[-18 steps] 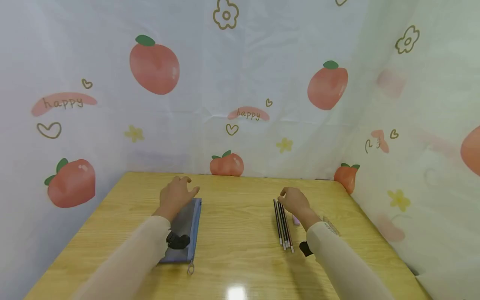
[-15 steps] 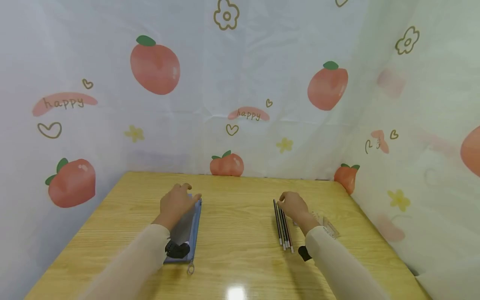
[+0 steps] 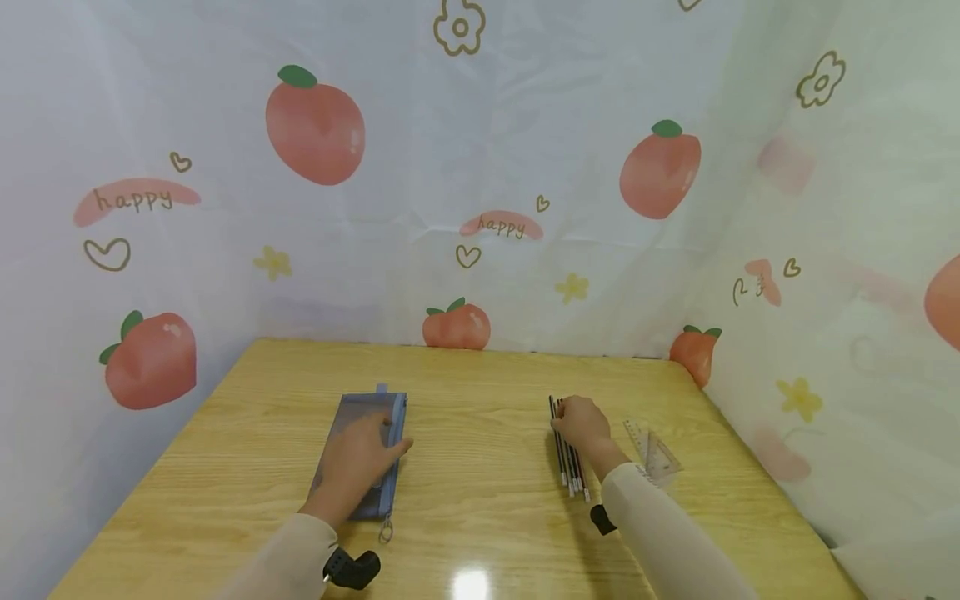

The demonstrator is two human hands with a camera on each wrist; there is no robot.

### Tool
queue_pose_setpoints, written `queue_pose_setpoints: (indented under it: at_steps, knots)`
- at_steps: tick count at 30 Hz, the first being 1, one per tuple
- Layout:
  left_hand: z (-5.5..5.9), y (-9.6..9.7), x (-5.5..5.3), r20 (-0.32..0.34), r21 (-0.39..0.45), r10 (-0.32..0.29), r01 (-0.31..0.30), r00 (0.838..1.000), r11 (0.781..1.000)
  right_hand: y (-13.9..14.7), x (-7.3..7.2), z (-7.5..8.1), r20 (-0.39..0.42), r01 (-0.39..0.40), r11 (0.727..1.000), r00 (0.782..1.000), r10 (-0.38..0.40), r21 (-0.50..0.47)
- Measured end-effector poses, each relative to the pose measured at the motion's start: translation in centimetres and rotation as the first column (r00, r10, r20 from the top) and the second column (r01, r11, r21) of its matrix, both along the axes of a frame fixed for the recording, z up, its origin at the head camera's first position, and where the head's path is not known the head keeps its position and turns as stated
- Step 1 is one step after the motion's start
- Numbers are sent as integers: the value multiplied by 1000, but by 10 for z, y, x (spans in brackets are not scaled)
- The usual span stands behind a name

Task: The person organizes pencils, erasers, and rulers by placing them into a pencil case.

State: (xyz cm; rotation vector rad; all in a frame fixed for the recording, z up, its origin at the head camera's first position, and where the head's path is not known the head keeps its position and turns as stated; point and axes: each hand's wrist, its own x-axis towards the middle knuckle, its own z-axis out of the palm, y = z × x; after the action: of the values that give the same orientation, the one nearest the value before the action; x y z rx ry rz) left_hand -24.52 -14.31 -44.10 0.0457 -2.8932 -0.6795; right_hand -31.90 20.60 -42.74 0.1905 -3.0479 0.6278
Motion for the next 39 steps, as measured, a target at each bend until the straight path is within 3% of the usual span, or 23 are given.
queue_pose_setpoints:
  at_steps: [12,21,39]
  knots:
    - [-12,5,6,-45,9,23,-23,999,1000,1,-1,-17,-14,63,998,998,-63,15]
    - [-10,4,6,-65,34,35,-33,997,999,-9,0,-11,-42,54,997,998,-52,47]
    - [-4,12,6,-29,72,28,-26,999,997,-24,1,-10,-51,55,992,997,-50,109]
